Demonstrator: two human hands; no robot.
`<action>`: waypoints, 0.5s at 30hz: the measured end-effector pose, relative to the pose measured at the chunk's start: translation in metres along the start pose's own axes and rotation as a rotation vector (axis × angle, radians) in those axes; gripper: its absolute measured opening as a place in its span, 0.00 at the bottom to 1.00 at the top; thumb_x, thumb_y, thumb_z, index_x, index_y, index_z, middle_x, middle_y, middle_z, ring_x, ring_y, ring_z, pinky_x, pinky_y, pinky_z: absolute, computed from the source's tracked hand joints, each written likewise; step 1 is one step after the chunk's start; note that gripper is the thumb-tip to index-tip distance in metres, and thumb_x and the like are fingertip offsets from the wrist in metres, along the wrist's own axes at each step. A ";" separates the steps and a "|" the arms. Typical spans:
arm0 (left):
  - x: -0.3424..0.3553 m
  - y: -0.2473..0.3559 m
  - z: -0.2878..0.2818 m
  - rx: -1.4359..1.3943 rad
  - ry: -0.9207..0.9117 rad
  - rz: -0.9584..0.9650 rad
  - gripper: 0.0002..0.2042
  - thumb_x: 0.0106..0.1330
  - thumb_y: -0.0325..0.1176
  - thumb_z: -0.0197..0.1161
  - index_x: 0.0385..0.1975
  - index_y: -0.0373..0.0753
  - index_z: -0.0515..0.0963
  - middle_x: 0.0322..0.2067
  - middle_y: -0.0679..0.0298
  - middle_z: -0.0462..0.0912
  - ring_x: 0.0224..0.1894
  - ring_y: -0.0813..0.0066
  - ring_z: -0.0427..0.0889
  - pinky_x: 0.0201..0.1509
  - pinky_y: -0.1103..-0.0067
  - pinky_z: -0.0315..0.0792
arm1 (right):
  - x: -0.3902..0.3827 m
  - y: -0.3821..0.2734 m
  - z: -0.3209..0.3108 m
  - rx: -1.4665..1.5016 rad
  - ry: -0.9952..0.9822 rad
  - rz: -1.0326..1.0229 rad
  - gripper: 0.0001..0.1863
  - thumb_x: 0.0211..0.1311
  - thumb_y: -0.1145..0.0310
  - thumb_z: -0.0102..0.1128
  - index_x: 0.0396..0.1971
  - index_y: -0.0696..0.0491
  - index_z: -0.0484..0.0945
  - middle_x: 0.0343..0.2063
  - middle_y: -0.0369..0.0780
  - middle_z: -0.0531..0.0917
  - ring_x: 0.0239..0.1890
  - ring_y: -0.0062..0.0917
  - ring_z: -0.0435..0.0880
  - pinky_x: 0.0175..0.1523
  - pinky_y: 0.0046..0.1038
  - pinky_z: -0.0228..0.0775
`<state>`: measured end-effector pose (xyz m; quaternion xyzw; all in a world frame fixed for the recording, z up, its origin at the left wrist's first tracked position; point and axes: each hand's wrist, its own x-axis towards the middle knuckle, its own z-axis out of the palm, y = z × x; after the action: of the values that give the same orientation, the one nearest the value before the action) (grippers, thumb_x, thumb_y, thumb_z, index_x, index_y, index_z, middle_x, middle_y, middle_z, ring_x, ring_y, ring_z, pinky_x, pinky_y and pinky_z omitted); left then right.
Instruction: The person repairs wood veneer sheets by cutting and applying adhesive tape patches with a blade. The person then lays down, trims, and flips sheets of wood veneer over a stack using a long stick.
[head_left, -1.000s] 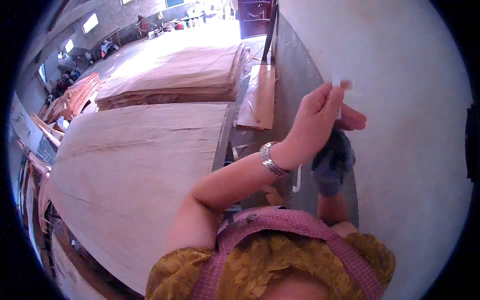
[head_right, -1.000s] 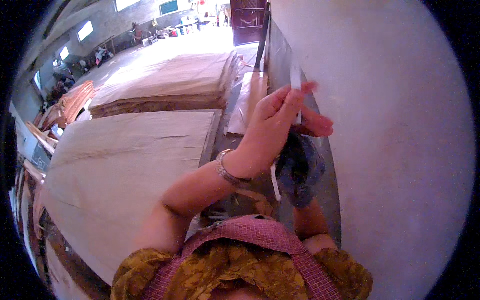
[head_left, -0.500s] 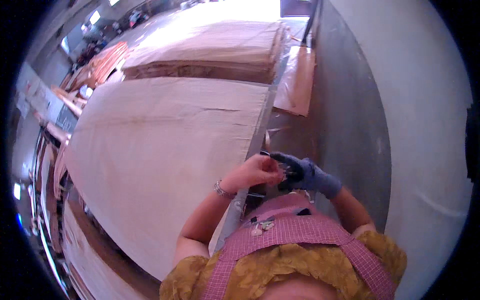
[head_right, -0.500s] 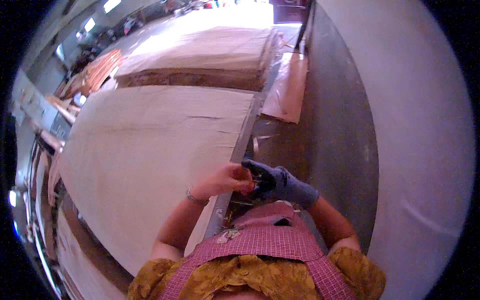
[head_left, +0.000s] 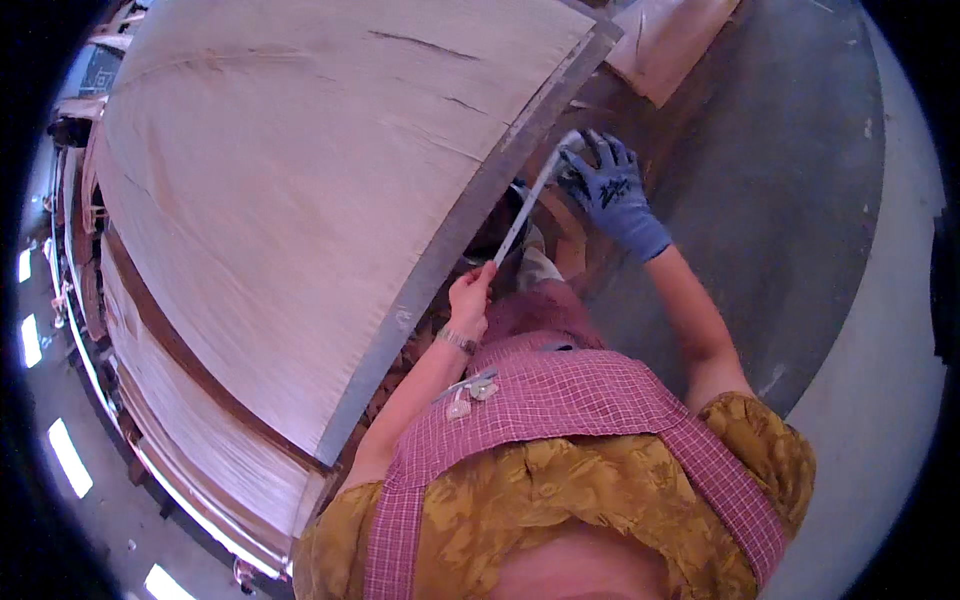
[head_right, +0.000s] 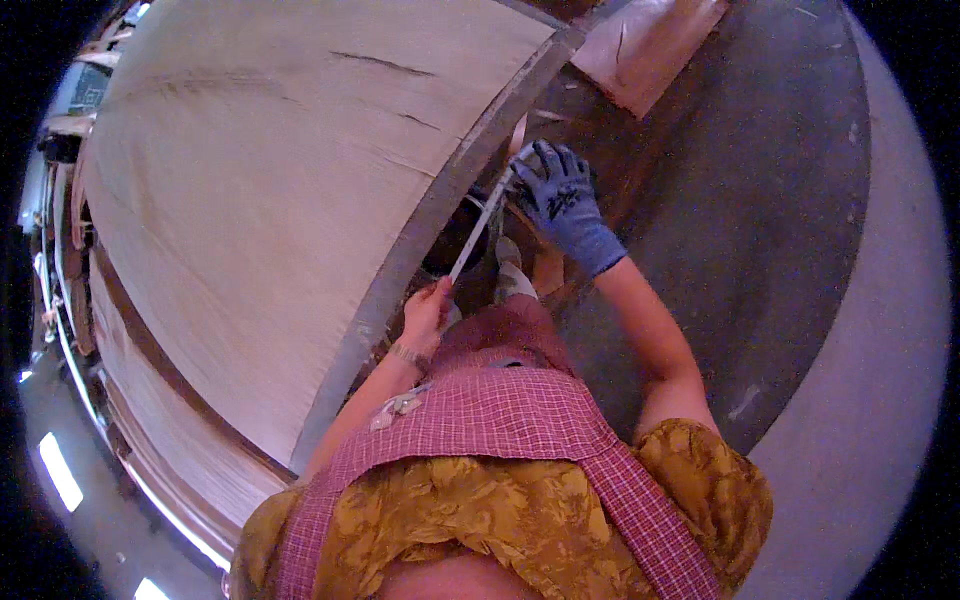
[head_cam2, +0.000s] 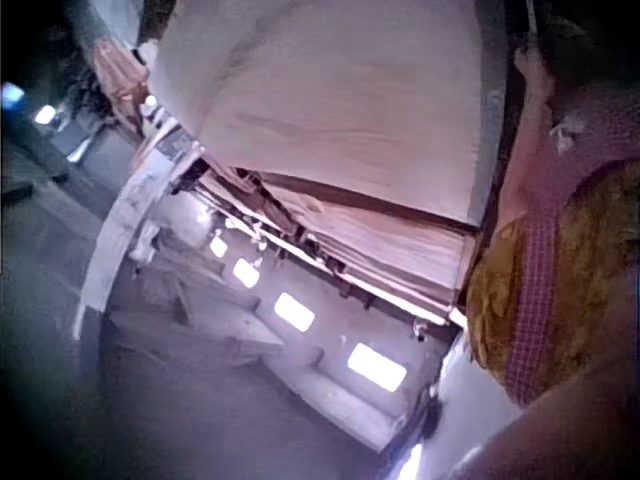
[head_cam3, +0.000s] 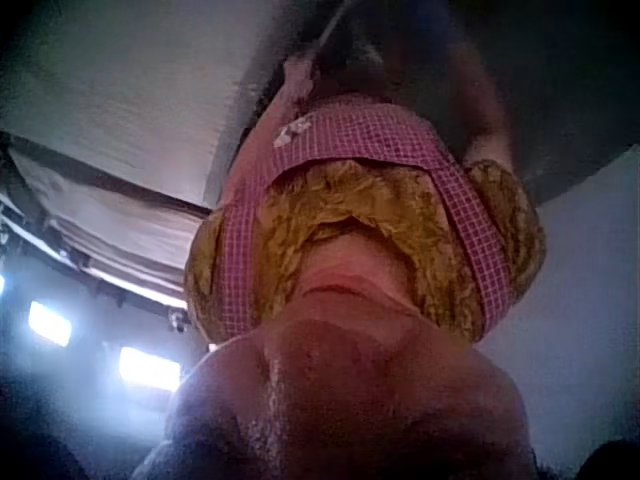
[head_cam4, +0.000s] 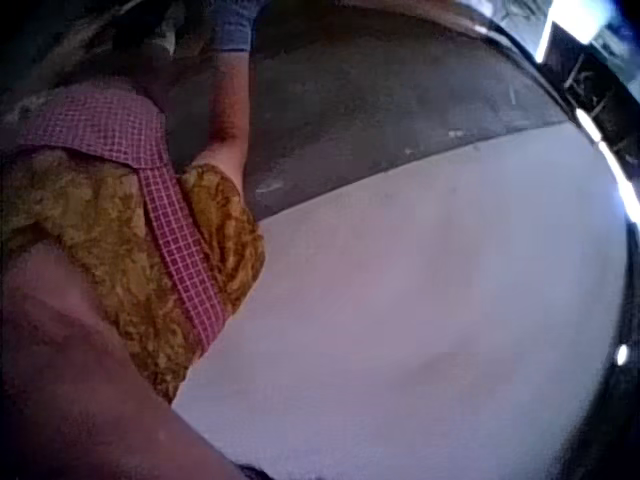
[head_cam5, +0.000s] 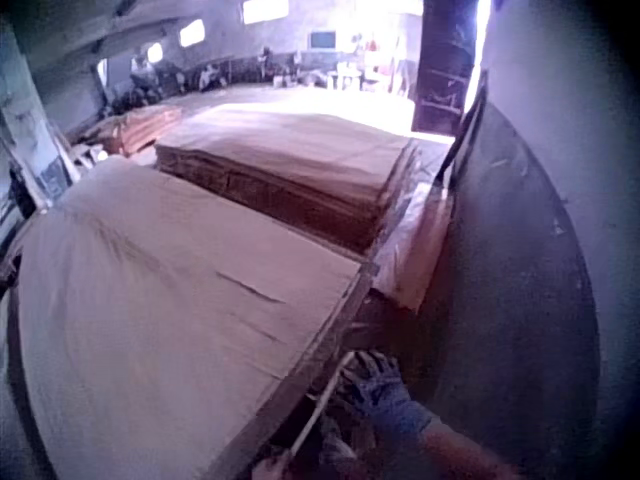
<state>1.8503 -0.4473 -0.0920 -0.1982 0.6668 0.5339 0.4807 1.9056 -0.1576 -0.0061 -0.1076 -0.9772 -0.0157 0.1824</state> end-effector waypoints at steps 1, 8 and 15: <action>0.014 -0.008 0.012 -0.010 0.020 -0.023 0.13 0.66 0.42 0.64 0.35 0.38 0.79 0.19 0.73 0.71 0.19 0.84 0.66 0.21 0.82 0.59 | -0.010 -0.001 0.010 0.183 -0.209 0.138 0.23 0.56 0.60 0.64 0.54 0.44 0.76 0.44 0.46 0.81 0.45 0.38 0.80 0.53 0.32 0.71; 0.109 -0.043 0.032 0.485 0.441 0.323 0.16 0.63 0.45 0.66 0.37 0.37 0.82 0.31 0.61 0.85 0.34 0.67 0.81 0.42 0.70 0.74 | -0.092 -0.065 0.134 1.326 -0.355 0.620 0.17 0.58 0.67 0.62 0.48 0.49 0.81 0.44 0.43 0.84 0.44 0.34 0.81 0.53 0.31 0.71; 0.084 -0.067 -0.018 1.216 0.441 0.230 0.21 0.69 0.54 0.50 0.52 0.48 0.76 0.46 0.53 0.82 0.42 0.51 0.82 0.47 0.62 0.75 | -0.101 -0.075 0.188 1.266 -0.416 0.645 0.12 0.61 0.70 0.62 0.44 0.57 0.82 0.39 0.39 0.86 0.39 0.24 0.82 0.48 0.25 0.72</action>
<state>1.8564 -0.4666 -0.1989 0.0769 0.9495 0.0566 0.2990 1.9147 -0.2385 -0.2171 -0.2643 -0.7335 0.6260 0.0160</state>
